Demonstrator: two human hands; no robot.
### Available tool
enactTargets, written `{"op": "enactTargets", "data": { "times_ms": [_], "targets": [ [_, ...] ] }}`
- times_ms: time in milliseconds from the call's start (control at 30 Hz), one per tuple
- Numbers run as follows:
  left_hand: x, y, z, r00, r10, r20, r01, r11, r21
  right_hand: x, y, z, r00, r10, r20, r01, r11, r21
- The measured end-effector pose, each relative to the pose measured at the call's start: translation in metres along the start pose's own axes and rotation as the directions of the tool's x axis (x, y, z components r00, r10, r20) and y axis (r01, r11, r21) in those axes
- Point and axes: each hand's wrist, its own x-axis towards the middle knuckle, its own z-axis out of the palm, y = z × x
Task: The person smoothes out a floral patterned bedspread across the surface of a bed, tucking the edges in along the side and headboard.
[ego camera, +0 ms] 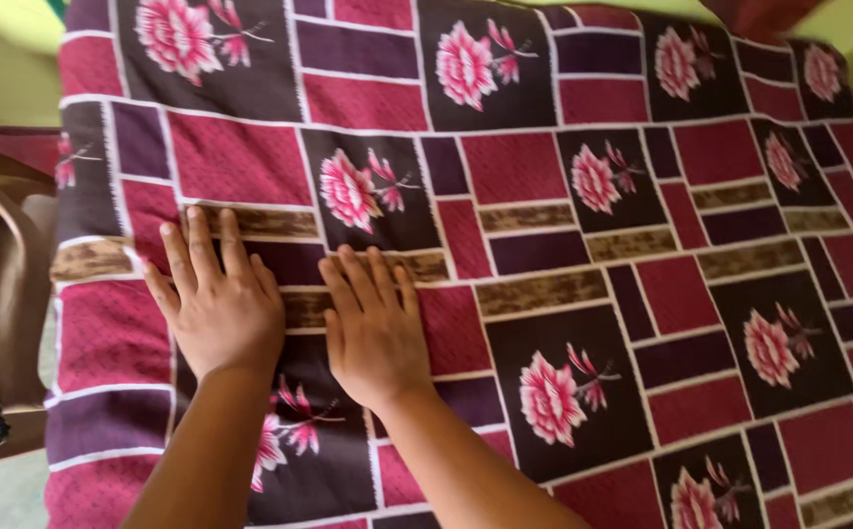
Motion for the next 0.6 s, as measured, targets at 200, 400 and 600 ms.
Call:
{"op": "enactTargets", "data": {
  "times_ms": [200, 400, 600],
  "targets": [
    [-0.006, 0.029, 0.023, 0.993, -0.090, -0.072, 0.086, 0.994, -0.060, 0.000, 0.001, 0.008, 0.999, 0.015, -0.030, -0.015, 1.000, -0.010],
    [0.000, 0.034, 0.011, 0.996, 0.026, -0.083, -0.028, 1.000, -0.013, -0.002, 0.000, 0.009, 0.998, 0.005, -0.066, -0.006, 1.000, -0.024],
    [0.010, 0.030, 0.016, 0.986, 0.162, 0.045, -0.157, 0.983, -0.090, 0.006, 0.007, 0.021, 0.994, 0.020, -0.106, -0.022, 1.000, -0.020]
  ]
}}
